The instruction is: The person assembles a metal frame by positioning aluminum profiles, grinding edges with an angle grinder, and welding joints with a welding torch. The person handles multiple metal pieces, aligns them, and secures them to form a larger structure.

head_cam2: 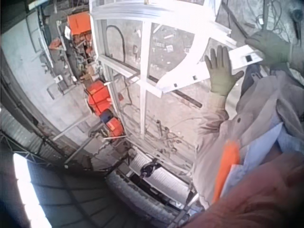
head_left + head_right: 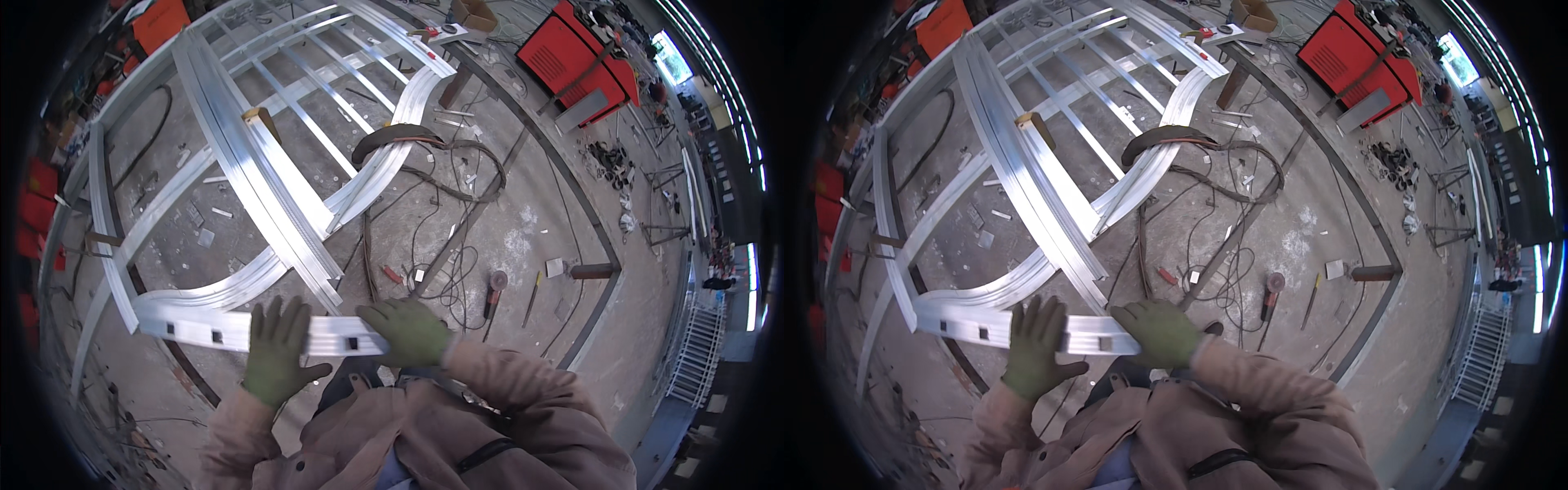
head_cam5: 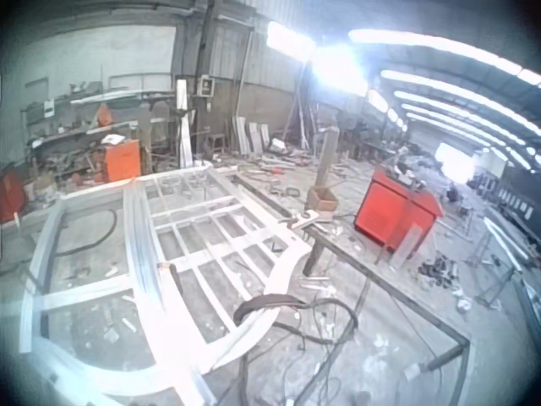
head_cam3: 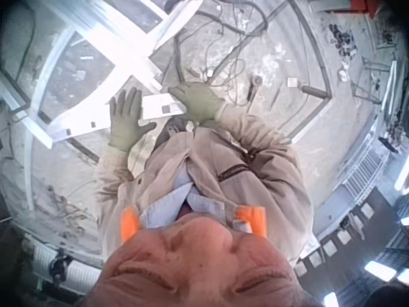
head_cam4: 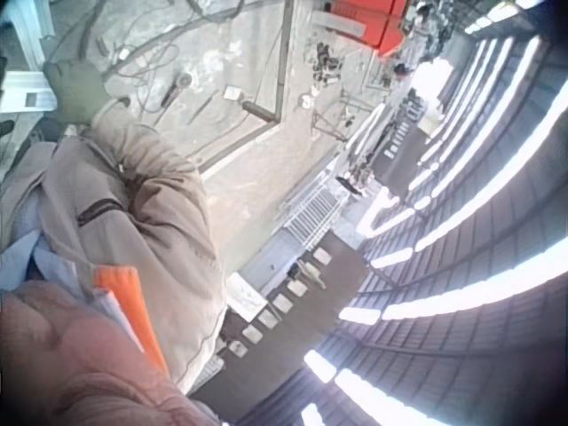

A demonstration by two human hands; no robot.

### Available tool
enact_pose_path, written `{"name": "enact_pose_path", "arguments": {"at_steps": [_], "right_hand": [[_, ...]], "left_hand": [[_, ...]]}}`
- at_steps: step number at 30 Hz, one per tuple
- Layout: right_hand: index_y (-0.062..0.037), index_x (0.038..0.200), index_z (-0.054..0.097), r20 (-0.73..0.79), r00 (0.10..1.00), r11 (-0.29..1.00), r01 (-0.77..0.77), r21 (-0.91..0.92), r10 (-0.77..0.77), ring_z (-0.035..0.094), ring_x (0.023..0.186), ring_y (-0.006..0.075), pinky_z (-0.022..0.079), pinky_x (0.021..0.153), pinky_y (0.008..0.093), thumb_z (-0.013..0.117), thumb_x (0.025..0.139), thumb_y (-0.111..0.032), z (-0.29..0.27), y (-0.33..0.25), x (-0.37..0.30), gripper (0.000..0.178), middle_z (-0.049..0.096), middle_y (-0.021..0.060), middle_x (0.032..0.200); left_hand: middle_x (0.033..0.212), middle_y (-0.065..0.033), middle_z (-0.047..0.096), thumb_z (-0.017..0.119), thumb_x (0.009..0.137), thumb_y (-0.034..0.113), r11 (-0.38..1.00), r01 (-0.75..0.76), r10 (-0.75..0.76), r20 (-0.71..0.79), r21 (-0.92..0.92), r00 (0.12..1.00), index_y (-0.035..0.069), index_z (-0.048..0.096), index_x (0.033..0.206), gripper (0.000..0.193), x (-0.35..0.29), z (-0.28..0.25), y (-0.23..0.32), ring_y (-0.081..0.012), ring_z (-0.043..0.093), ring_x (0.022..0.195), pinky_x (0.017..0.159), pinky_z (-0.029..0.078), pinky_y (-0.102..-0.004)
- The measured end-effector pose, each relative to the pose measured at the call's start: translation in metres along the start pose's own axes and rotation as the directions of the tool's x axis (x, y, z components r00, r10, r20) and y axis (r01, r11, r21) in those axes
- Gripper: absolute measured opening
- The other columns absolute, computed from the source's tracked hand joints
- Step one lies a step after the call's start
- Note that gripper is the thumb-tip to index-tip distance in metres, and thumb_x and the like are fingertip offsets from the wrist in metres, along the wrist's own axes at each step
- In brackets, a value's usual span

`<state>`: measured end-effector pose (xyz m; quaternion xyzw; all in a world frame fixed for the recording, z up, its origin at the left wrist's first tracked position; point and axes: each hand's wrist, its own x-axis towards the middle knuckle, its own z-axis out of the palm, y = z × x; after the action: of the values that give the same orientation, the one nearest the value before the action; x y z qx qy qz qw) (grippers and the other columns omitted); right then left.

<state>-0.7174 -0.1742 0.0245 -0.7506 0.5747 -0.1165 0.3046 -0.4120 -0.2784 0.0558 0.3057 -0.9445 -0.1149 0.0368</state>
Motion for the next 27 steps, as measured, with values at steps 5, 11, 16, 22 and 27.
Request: {"name": "enact_pose_path", "arguments": {"at_steps": [5, 11, 16, 22, 27], "right_hand": [[-0.0031, 0.164, 0.062, -0.096, 0.994, 0.980, 0.034, -0.197, -0.054, 0.073, 0.135, 0.0383, 0.055, 0.121, 0.0566, 0.096, 0.084, -0.036, -0.060, 0.012, -0.109, 0.092, 0.075, 0.0171, 0.148], [0.0030, 0.171, 0.055, -0.709, 0.409, 0.819, -0.264, 0.509, 0.574, 0.069, 0.148, 0.0348, 0.054, 0.127, 0.0519, 0.097, 0.097, -0.028, -0.093, 0.006, -0.201, 0.091, 0.069, 0.0210, 0.160], [0.0074, 0.164, 0.061, -0.406, 0.331, 0.338, 0.244, 0.909, 0.852, 0.075, 0.122, 0.0172, 0.063, 0.103, 0.0333, 0.088, 0.110, -0.024, -0.091, -0.032, -0.209, 0.068, 0.076, 0.0147, 0.142], [0.0037, 0.145, 0.074, -0.367, 0.256, 0.259, 0.374, 0.891, 0.894, 0.075, 0.102, 0.0121, 0.060, 0.091, 0.0304, 0.084, 0.114, -0.026, -0.083, -0.048, -0.210, 0.044, 0.083, 0.0064, 0.119], [0.0042, 0.147, 0.072, -0.377, 0.310, 0.223, 0.434, 0.873, 0.873, 0.076, 0.103, 0.0125, 0.061, 0.092, 0.0307, 0.083, 0.115, -0.026, -0.076, -0.060, -0.207, 0.045, 0.083, 0.0075, 0.121]], "left_hand": [[0.129, -0.0201, 0.082, 0.103, 0.073, 0.051, 0.990, -0.105, 0.129, 0.304, -0.093, 0.944, 0.005, 0.064, 0.155, 0.102, 0.051, -0.012, 0.068, -0.0409, 0.084, 0.108, 0.096, 0.064, -0.0569], [0.099, -0.0264, 0.082, 0.103, 0.078, 0.062, 0.900, 0.217, -0.099, 0.306, -0.379, 0.947, -0.002, 0.068, 0.138, 0.095, 0.077, -0.032, 0.150, -0.0459, 0.085, 0.088, 0.081, 0.067, -0.0551], [0.100, -0.0269, 0.082, 0.103, 0.077, 0.065, 0.918, 0.121, -0.053, 0.185, -0.377, 0.981, -0.002, 0.067, 0.140, 0.099, 0.068, -0.026, 0.207, -0.0466, 0.085, 0.088, 0.079, 0.068, -0.0551], [0.103, -0.0230, 0.084, 0.106, 0.076, 0.064, 0.943, -0.063, 0.069, 0.007, -0.325, 0.998, 0.002, 0.068, 0.141, 0.098, 0.050, -0.018, 0.217, -0.0443, 0.086, 0.087, 0.076, 0.068, -0.0538], [0.096, -0.0203, 0.083, 0.103, 0.081, 0.062, 0.923, -0.232, 0.190, -0.161, -0.309, 0.969, -0.004, 0.067, 0.144, 0.098, 0.038, -0.007, 0.197, -0.0392, 0.084, 0.079, 0.069, 0.068, -0.0501]]}}
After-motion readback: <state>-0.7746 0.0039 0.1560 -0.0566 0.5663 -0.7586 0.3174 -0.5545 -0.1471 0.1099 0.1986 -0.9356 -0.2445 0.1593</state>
